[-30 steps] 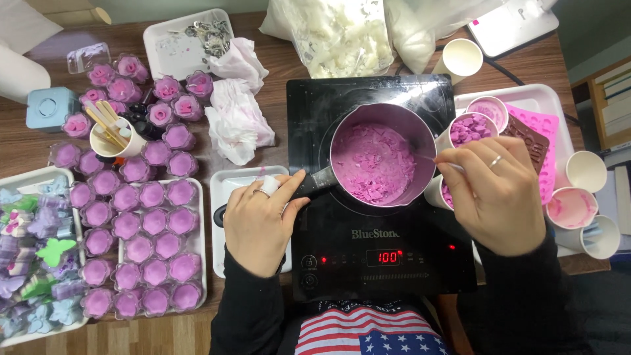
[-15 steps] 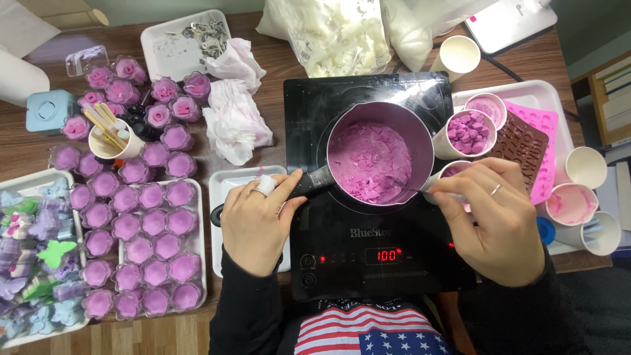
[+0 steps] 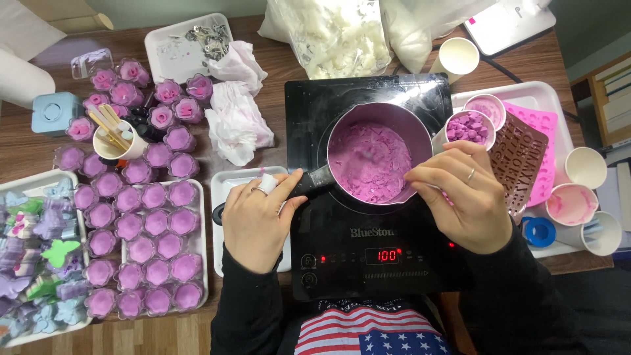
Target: The person wipes the work table and a white tray with a paper tissue, adjusts the induction cooker settings, and stirs melted purple wax in a pot on the cooker. They then pour purple wax chunks from paper cups onto the tray, spreading the pieces with their hand.
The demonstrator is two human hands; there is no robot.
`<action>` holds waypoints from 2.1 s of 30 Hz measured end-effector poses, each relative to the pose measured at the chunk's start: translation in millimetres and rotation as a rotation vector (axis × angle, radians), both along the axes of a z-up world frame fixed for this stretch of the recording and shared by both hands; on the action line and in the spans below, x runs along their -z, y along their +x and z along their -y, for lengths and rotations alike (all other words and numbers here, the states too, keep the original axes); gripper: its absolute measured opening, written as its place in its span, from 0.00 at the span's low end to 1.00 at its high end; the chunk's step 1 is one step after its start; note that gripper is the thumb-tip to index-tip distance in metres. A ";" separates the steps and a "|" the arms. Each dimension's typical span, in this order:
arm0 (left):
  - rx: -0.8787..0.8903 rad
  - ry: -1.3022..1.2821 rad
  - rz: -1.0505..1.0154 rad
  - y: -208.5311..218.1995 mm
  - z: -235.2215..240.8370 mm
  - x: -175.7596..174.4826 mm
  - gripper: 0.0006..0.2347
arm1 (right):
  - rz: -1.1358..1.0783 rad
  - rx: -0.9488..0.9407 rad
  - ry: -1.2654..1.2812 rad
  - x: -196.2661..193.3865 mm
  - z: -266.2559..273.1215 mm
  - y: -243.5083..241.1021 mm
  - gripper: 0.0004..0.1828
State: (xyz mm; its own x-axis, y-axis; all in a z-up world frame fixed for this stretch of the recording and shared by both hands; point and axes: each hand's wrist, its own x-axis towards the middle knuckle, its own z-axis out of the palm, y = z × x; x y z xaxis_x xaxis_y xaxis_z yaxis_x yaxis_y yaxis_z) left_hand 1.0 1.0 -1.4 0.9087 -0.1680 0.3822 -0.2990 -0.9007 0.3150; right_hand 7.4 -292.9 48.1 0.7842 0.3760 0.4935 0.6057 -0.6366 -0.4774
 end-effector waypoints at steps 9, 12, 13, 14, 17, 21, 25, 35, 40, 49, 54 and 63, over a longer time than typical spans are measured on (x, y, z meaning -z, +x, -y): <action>0.034 -0.033 0.008 3.2 -0.5 -3.1 0.15 | 0.078 0.027 -0.201 7.6 -2.2 -9.6 0.11; 0.033 -0.046 0.030 3.6 2.1 -3.0 0.14 | 0.074 0.027 -0.235 13.5 -2.5 -16.4 0.12; 0.024 -0.055 0.042 2.9 3.0 -2.4 0.14 | 0.067 0.028 -0.226 15.9 -2.7 -18.4 0.12; 0.024 -0.055 0.041 1.4 4.2 -2.8 0.14 | 0.066 0.028 -0.226 16.9 -2.6 -20.2 0.12; 0.026 -0.112 0.073 -0.7 7.8 -7.8 0.13 | 0.040 0.027 -0.234 16.4 -2.8 -21.5 0.12; 0.056 -0.260 0.115 -13.9 8.6 -19.1 0.13 | 0.026 0.011 -0.277 13.2 -7.3 -26.2 0.17; 0.037 -0.355 0.101 -34.8 2.8 -28.6 0.12 | -0.014 -0.075 -0.278 -0.4 -23.1 -33.0 0.22; -0.171 -0.440 0.046 -99.8 -33.7 -24.5 0.12 | 0.200 -0.407 -0.086 0.8 -98.0 -47.0 0.15; -0.311 -0.457 -0.030 -128.3 -49.3 -2.1 0.11 | 0.145 -0.563 -0.093 15.1 -140.4 -51.8 0.13; -0.332 -0.292 -0.104 -153.9 -63.0 52.7 0.11 | -0.044 -0.461 -0.211 57.2 -175.6 -78.3 0.17; -0.190 -0.263 -0.101 -149.7 -62.6 89.0 0.13 | -0.109 -0.322 -0.379 90.2 -182.1 -94.7 0.22; -0.103 -0.230 -0.158 -135.6 -61.7 111.9 0.10 | -0.147 -0.189 -0.577 117.3 -207.2 -107.5 0.20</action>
State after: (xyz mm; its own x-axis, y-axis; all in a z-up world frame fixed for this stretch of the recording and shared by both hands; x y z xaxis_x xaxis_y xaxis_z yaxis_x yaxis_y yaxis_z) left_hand -134.6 62.8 -113.3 0.9678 0.0025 0.2517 -0.1409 -0.8233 0.5499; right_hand -100.2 -85.7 -69.2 0.7224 0.6888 0.0613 0.6871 -0.7051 -0.1753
